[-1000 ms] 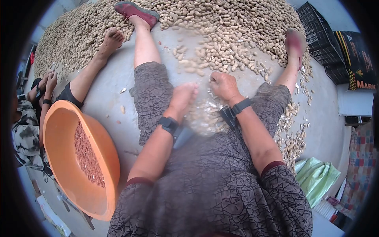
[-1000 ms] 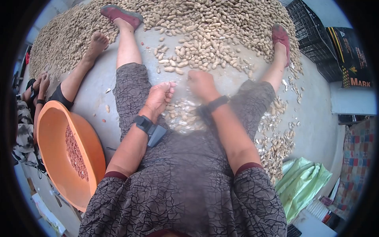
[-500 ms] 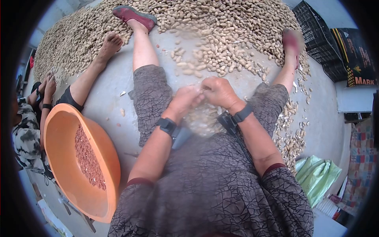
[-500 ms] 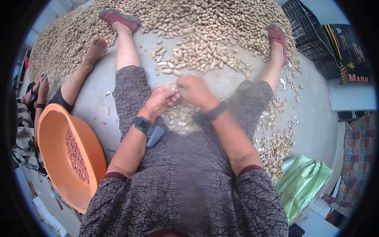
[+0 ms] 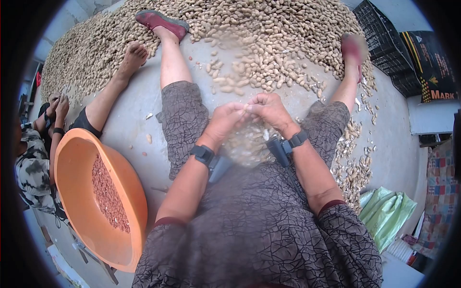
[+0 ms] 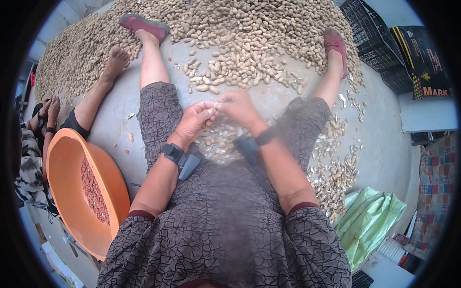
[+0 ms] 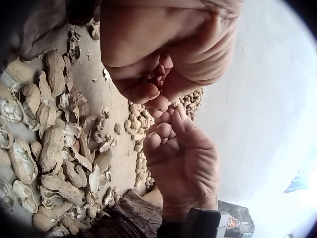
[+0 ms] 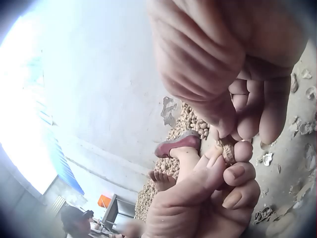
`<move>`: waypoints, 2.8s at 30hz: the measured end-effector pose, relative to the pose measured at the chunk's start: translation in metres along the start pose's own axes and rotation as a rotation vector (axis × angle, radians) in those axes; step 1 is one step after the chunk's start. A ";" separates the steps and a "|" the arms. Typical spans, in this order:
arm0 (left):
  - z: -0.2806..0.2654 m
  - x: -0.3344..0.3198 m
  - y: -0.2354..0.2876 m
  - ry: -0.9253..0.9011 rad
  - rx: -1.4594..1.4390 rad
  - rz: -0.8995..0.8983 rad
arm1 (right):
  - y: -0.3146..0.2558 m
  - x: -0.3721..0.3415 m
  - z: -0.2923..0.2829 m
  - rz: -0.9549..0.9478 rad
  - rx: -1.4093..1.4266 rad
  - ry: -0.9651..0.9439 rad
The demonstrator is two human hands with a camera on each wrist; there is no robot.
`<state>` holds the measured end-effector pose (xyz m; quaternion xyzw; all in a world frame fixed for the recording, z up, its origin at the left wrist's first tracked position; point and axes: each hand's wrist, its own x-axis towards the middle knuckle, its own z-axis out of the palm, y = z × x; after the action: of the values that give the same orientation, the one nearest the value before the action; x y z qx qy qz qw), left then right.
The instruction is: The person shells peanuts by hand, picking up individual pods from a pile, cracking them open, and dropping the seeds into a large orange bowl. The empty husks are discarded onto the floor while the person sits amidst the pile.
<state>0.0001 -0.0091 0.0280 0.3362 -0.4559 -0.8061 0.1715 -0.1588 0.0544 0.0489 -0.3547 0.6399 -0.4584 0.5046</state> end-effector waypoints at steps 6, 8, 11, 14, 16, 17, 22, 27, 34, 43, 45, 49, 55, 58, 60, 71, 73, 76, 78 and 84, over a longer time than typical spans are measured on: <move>-0.001 0.002 -0.003 0.043 0.166 0.051 | -0.002 -0.002 -0.001 0.034 0.020 -0.024; -0.001 0.001 -0.002 0.066 0.243 0.077 | -0.003 -0.002 -0.001 0.054 0.016 -0.026; -0.005 0.006 -0.009 0.083 0.347 0.127 | -0.003 -0.003 0.000 0.015 0.048 -0.025; -0.004 0.004 -0.008 0.087 0.418 0.163 | -0.003 -0.003 -0.001 0.010 0.052 -0.054; -0.003 0.003 -0.008 0.091 0.463 0.177 | -0.003 -0.004 -0.001 0.019 0.053 -0.057; -0.004 0.004 -0.009 0.094 0.491 0.192 | -0.004 -0.004 -0.002 0.026 0.053 -0.061; -0.003 -0.005 -0.010 0.079 0.630 0.263 | -0.005 -0.012 0.000 0.046 0.030 -0.087; -0.003 -0.004 -0.012 0.071 0.869 0.418 | 0.002 -0.010 0.006 0.063 0.048 -0.036; -0.004 0.005 -0.016 0.079 0.902 0.359 | 0.004 -0.003 0.006 0.073 0.084 0.049; -0.001 -0.001 -0.002 -0.044 0.035 0.118 | -0.004 -0.004 0.002 -0.032 0.255 -0.096; 0.001 -0.004 0.002 -0.079 -0.077 0.100 | -0.007 -0.005 0.003 -0.036 0.255 -0.116; 0.007 -0.006 0.007 -0.030 -0.166 0.115 | -0.006 -0.006 0.007 -0.010 0.404 -0.200; 0.012 -0.011 0.015 -0.037 -0.061 0.064 | -0.005 -0.007 0.014 0.009 0.545 -0.330; 0.014 -0.012 0.014 -0.034 -0.093 0.068 | -0.005 -0.008 0.015 0.007 0.574 -0.366; 0.015 -0.013 0.015 -0.024 -0.088 0.073 | -0.006 -0.008 0.016 0.007 0.585 -0.377; 0.014 -0.018 0.019 -0.059 0.017 0.065 | 0.003 -0.006 0.015 0.057 0.654 -0.318; 0.011 -0.017 0.016 -0.073 0.022 0.068 | 0.002 -0.006 0.016 0.061 0.639 -0.308; 0.008 -0.016 0.010 -0.100 -0.007 0.108 | 0.003 -0.005 0.017 0.071 0.606 -0.280; 0.007 -0.015 0.007 -0.108 -0.039 0.099 | 0.004 -0.005 0.017 0.078 0.589 -0.263; 0.010 -0.013 0.012 -0.063 -0.156 0.047 | 0.003 -0.006 0.019 0.038 0.566 -0.266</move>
<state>0.0027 -0.0014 0.0464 0.2856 -0.4047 -0.8450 0.2016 -0.1391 0.0564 0.0470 -0.2450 0.4218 -0.5584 0.6710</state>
